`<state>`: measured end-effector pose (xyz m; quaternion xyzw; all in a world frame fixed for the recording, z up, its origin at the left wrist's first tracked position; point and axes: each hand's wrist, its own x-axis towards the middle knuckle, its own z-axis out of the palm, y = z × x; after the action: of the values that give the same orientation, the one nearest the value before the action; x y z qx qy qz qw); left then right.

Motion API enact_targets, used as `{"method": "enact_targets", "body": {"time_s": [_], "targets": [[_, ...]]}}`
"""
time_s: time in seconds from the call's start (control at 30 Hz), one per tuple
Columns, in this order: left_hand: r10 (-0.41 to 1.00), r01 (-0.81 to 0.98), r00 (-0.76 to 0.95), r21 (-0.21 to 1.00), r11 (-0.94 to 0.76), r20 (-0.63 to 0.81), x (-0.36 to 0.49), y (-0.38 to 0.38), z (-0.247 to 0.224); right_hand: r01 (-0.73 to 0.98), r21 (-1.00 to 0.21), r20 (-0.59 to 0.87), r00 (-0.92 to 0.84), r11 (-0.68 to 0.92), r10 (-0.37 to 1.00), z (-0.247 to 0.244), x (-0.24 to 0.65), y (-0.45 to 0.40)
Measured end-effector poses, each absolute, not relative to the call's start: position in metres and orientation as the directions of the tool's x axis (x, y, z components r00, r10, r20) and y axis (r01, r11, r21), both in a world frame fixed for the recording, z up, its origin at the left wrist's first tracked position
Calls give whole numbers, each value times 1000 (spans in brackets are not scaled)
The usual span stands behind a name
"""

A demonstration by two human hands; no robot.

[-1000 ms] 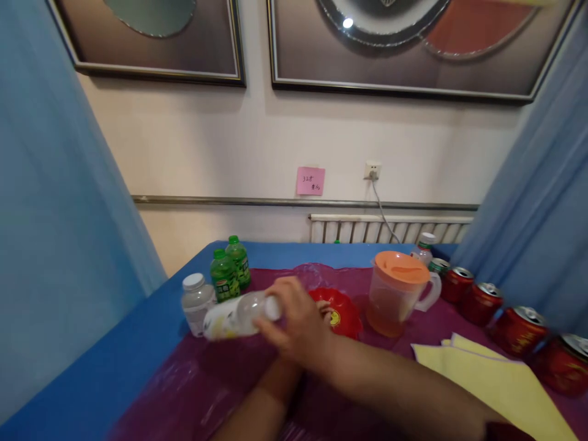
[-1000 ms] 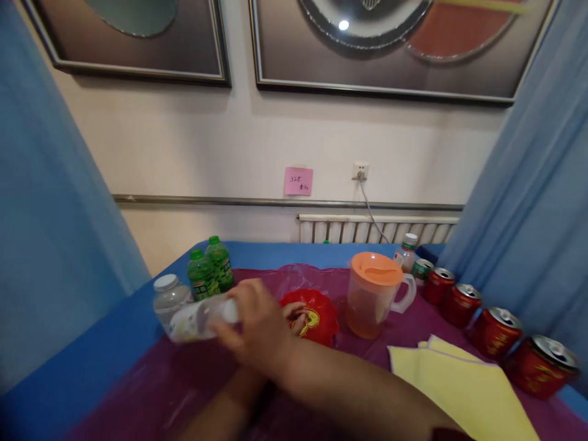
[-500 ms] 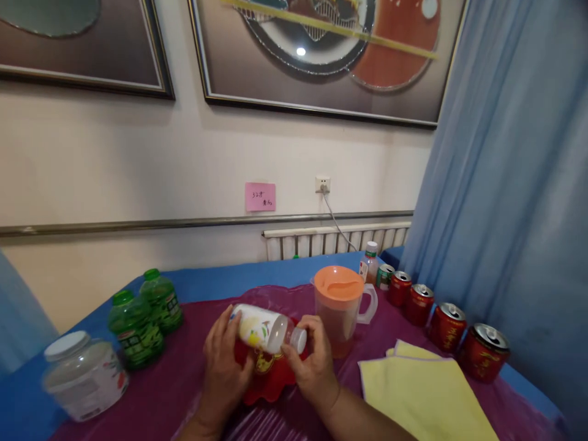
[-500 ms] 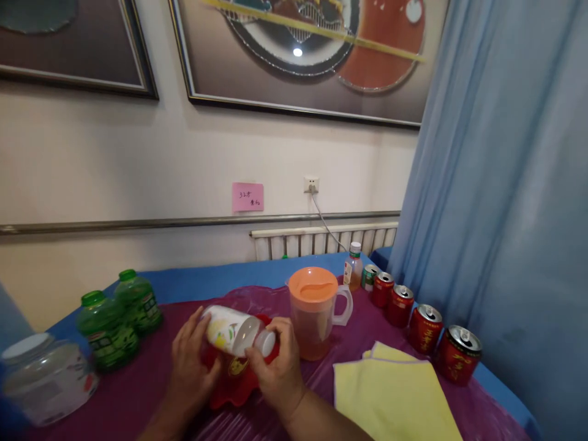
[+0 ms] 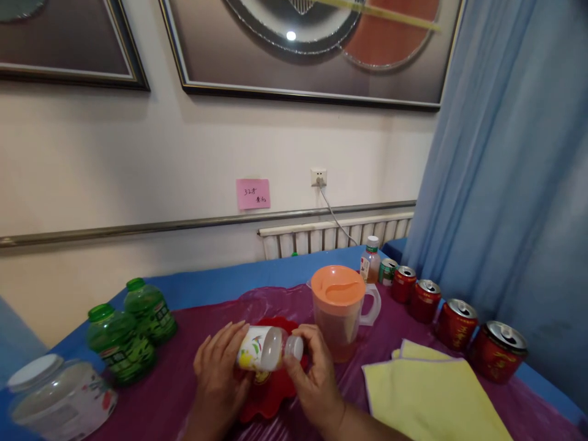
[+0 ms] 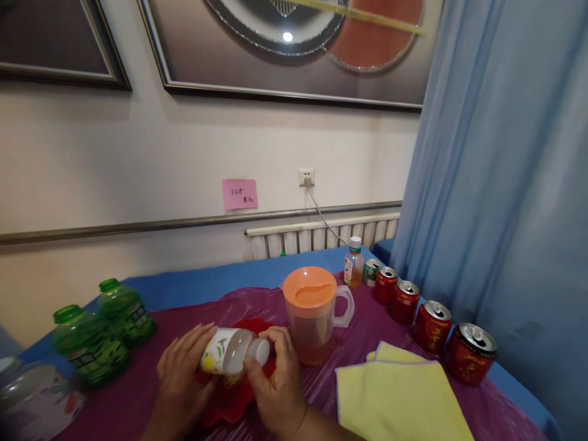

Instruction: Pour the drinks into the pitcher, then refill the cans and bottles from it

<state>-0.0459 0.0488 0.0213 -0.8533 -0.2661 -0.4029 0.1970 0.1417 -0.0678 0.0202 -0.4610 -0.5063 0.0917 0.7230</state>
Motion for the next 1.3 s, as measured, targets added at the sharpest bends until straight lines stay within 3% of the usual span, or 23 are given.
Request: {"method": "enact_targets", "body": {"time_s": [0.23,0.67,0.83,0.93,1.17,1.3], "targets": [[320,627,531,-110,-772,784,-47,42,32,430,-779,623,455,456,636,22,144,-69],[389,647,525,-58,-760,757,-45,41,34,611,-600,774,282,516,567,22,146,-78],[401,629,534,-33,-777,745,-45,36,34,586,-697,693,401,413,599,21,146,-78],[426,640,527,-13,-769,735,-44,33,35,573,-713,671,387,405,633,23,150,-77],[444,622,533,22,-783,721,-42,29,37,689,-565,789,291,454,541,24,150,-84],[430,605,532,27,-796,729,-42,27,39,790,-413,853,162,452,497,34,152,-91]]}}
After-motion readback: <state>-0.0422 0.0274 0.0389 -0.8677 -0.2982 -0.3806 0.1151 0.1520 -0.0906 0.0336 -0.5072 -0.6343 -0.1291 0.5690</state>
